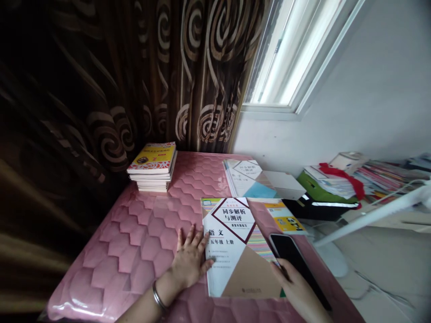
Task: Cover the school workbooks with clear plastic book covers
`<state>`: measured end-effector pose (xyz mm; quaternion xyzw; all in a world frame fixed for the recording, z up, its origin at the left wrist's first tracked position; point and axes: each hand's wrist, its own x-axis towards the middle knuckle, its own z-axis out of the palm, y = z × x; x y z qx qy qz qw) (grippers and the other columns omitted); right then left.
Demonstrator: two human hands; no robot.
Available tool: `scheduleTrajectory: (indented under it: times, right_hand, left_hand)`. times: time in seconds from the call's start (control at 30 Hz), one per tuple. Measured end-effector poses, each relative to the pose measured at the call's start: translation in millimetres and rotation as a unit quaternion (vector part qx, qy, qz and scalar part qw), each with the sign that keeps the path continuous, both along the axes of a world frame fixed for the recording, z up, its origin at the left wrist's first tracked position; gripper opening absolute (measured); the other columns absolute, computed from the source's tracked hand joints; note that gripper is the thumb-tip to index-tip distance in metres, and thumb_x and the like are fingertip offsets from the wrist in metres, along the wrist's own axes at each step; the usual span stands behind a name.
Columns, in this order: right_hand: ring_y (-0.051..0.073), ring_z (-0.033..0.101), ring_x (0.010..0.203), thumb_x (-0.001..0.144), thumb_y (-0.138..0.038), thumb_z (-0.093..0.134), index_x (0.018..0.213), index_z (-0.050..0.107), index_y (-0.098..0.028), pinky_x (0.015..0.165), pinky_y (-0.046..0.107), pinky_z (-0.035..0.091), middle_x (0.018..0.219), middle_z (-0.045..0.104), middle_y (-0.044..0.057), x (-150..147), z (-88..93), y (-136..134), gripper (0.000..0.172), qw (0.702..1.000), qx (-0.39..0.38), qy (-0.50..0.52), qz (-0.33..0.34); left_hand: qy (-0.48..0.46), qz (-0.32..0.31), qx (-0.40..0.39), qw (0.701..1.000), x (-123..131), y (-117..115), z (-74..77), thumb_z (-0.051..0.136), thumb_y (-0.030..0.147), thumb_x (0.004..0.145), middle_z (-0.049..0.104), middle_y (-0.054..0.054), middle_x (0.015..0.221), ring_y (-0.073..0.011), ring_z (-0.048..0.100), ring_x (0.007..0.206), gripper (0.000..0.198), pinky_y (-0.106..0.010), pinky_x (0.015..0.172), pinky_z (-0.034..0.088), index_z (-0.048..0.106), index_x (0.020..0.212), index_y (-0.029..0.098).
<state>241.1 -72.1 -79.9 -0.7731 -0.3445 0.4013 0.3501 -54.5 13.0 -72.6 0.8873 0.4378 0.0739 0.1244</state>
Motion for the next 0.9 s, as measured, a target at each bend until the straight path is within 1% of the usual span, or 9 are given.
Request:
scheduleTrajectory:
  times: [0.1,0.2,0.37,0.47,0.53,0.63,0.73,0.8,0.9]
  right_hand:
    - [0.022,0.065,0.066,0.065,-0.057,0.048,0.075,0.054,-0.026,0.057,0.027,0.05,0.067,0.066,0.001,2.7,-2.9,0.4,0.033,0.994,0.026,-0.093,0.048]
    - [0.02,0.062,0.064,0.069,-0.055,0.043,0.071,0.05,-0.025,0.06,0.026,0.047,0.062,0.062,0.001,4.6,-9.4,-1.8,0.031,0.985,0.03,-0.151,0.073]
    - [0.018,0.057,0.059,0.071,-0.047,0.042,0.064,0.041,-0.026,0.058,0.025,0.042,0.056,0.055,-0.001,9.8,-17.4,0.8,0.023,0.978,0.016,-0.184,0.094]
    - [0.019,0.059,0.063,0.072,-0.043,0.043,0.064,0.042,-0.025,0.06,0.025,0.043,0.06,0.059,0.0,13.6,-19.5,1.3,0.02,0.978,0.01,-0.178,0.104]
    - [0.02,0.062,0.07,0.075,-0.041,0.043,0.067,0.045,-0.025,0.063,0.025,0.044,0.067,0.064,0.001,15.2,-18.6,0.6,0.018,0.98,0.003,-0.166,0.109]
    - [0.021,0.065,0.077,0.078,-0.039,0.043,0.068,0.047,-0.025,0.066,0.024,0.044,0.074,0.069,0.003,16.0,-12.3,2.3,0.018,0.977,-0.012,-0.169,0.127]
    - [0.022,0.065,0.074,0.082,-0.046,0.041,0.066,0.046,-0.025,0.064,0.025,0.042,0.072,0.068,0.005,15.2,-3.9,10.6,0.027,0.967,-0.023,-0.204,0.154]
    - [0.022,0.065,0.071,0.084,-0.05,0.039,0.066,0.046,-0.025,0.062,0.026,0.041,0.069,0.068,0.005,14.2,-1.3,18.1,0.031,0.961,-0.019,-0.231,0.151]
    - [0.021,0.064,0.067,0.082,-0.044,0.039,0.067,0.044,-0.026,0.06,0.025,0.04,0.064,0.065,0.004,13.0,-4.9,25.5,0.024,0.955,-0.008,-0.262,0.135]
  left_hand:
    - [0.003,-0.002,0.011,1.0,-1.9,-0.1,-3.8,0.029,0.061,0.091,0.026,-0.007,0.155,-0.0336,0.014,0.144,0.068,-0.066,0.112,0.006,0.017,0.149,0.028]
    - [0.012,-0.001,0.016,1.0,-1.9,-0.2,-4.4,0.027,0.061,0.092,0.024,-0.005,0.156,-0.0333,0.013,0.144,0.067,-0.065,0.112,0.006,0.015,0.15,0.03]
    - [0.023,0.007,-0.009,1.0,0.3,-2.0,-2.5,0.024,0.064,0.091,0.023,-0.005,0.156,-0.0343,0.011,0.145,0.069,-0.067,0.111,0.005,0.015,0.15,0.029]
    - [0.024,0.007,-0.01,1.0,1.3,-4.1,-1.6,0.025,0.063,0.091,0.024,-0.004,0.156,-0.0341,0.01,0.145,0.068,-0.068,0.111,0.007,0.013,0.15,0.029]
    - [0.028,0.009,-0.013,0.999,1.9,-4.8,-0.6,0.025,0.063,0.091,0.023,-0.004,0.156,-0.0345,0.01,0.145,0.068,-0.068,0.111,0.007,0.013,0.149,0.029]
    - [0.033,0.012,-0.028,0.999,2.8,-4.7,1.4,0.025,0.064,0.091,0.022,-0.003,0.156,-0.035,0.009,0.145,0.069,-0.069,0.11,0.006,0.013,0.149,0.029]
    - [0.028,0.012,-0.035,0.999,3.2,-4.2,2.7,0.025,0.064,0.09,0.021,-0.002,0.156,-0.035,0.008,0.145,0.069,-0.069,0.111,0.004,0.013,0.149,0.03]
    - [0.026,0.013,-0.037,0.999,2.7,-4.1,2.7,0.025,0.065,0.09,0.021,-0.001,0.156,-0.0354,0.008,0.145,0.069,-0.069,0.111,0.003,0.014,0.149,0.031]
    - [0.023,0.01,-0.028,0.999,1.5,-4.1,1.0,0.025,0.064,0.09,0.024,-0.002,0.156,-0.0357,0.01,0.144,0.068,-0.069,0.11,0.004,0.013,0.149,0.031]
